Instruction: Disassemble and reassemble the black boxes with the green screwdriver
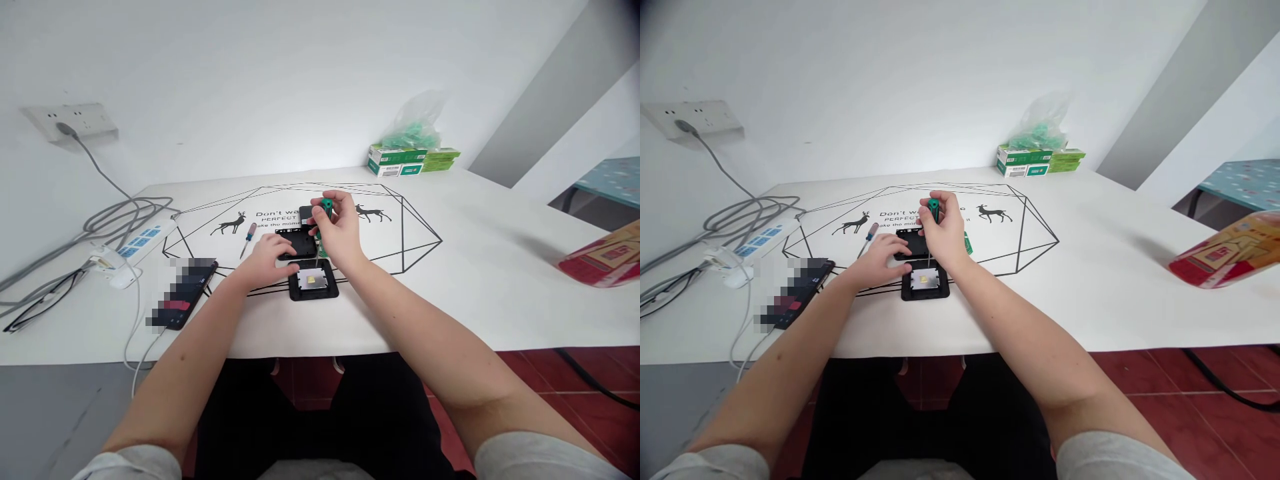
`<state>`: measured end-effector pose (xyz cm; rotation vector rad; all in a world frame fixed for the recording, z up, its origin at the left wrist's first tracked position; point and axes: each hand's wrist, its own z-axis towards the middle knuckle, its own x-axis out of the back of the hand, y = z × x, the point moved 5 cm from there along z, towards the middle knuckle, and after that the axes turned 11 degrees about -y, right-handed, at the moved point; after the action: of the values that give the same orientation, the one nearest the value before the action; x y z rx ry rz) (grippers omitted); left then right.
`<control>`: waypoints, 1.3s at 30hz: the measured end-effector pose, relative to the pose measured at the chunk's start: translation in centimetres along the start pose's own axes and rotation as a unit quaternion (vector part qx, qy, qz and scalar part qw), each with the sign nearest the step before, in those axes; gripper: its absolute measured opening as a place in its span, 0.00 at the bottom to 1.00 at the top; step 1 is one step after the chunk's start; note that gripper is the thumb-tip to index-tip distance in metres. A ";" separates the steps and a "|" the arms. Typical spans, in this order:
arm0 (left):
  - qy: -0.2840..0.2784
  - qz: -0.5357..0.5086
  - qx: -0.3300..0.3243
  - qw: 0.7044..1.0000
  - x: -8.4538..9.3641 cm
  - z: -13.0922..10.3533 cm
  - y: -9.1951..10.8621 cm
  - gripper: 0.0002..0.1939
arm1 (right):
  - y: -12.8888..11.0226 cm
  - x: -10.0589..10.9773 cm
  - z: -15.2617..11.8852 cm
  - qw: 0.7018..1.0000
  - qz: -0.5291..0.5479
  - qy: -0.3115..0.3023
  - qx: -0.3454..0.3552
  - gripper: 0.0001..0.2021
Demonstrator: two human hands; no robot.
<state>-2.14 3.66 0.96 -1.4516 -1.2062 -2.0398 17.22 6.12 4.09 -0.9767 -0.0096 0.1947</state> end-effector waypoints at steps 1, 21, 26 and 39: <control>-0.037 -0.009 -0.006 0.999 -0.5 -0.1 0.4 0.18 | -0.2 -0.1 -0.1 1.000 -0.005 -0.003 -0.006 0.20; -0.123 -0.017 0.029 0.992 -1.0 -0.7 2.3 0.22 | 0.2 -1.0 -1.2 1.000 0.014 0.003 0.009 0.15; -0.124 -0.016 0.037 0.991 -0.5 -1.1 2.5 0.21 | -0.4 -1.3 -1.4 0.999 0.002 -0.014 0.037 0.19; -0.121 -0.044 0.036 0.991 -0.4 -1.2 2.2 0.21 | -0.6 -1.5 -1.4 0.996 -0.033 -0.046 0.064 0.23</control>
<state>-1.17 1.35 1.46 -1.6757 -1.4461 -1.8943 15.95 4.33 3.93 -0.8375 -0.1128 0.1772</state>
